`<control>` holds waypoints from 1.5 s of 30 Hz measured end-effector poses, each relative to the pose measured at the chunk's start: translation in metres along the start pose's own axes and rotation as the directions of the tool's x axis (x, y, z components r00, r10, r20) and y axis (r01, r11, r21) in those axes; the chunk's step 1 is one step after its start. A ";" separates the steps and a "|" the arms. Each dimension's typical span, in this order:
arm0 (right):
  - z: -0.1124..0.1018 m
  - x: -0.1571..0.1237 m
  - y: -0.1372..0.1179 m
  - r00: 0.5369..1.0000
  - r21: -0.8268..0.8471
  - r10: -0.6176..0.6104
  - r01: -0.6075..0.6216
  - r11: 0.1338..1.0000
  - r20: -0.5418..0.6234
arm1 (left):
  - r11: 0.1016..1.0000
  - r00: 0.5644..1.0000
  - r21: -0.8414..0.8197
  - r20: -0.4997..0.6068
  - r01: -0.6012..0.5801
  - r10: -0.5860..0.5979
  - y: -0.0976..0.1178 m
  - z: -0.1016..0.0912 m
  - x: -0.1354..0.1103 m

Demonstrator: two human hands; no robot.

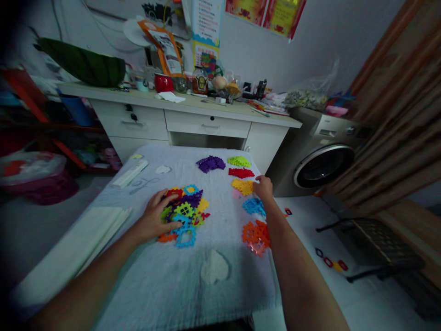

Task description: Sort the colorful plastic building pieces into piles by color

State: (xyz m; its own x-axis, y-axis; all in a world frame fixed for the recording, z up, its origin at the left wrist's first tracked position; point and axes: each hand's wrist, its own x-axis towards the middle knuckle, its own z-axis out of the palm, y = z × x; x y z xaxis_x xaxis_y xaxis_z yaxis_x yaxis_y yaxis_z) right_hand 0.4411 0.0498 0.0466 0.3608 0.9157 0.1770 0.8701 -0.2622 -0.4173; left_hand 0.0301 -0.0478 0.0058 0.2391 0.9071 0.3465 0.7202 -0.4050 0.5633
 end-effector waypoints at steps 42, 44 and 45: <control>0.060 -0.085 -0.167 0.897 0.568 -0.440 0.344 0.748 0.036 | 0.995 0.994 -0.093 -0.096 0.040 -0.049 0.000 -0.007 0.007; 0.043 -0.076 -0.157 0.903 0.569 -0.429 0.342 0.748 0.021 | 0.995 0.994 -0.089 -0.097 0.041 -0.050 0.000 -0.007 0.007; 0.032 -0.072 -0.151 0.901 0.562 -0.432 0.346 0.752 0.023 | 0.995 0.994 -0.088 -0.098 0.041 -0.050 0.000 -0.007 0.007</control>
State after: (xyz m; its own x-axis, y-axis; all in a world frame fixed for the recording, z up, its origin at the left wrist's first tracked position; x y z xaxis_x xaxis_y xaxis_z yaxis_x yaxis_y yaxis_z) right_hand 0.2735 0.0330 0.0684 -0.0587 0.9459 0.3192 0.5904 0.2907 -0.7530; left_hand 0.0274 -0.0417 0.0131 0.1380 0.9106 0.3895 0.6697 -0.3756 0.6407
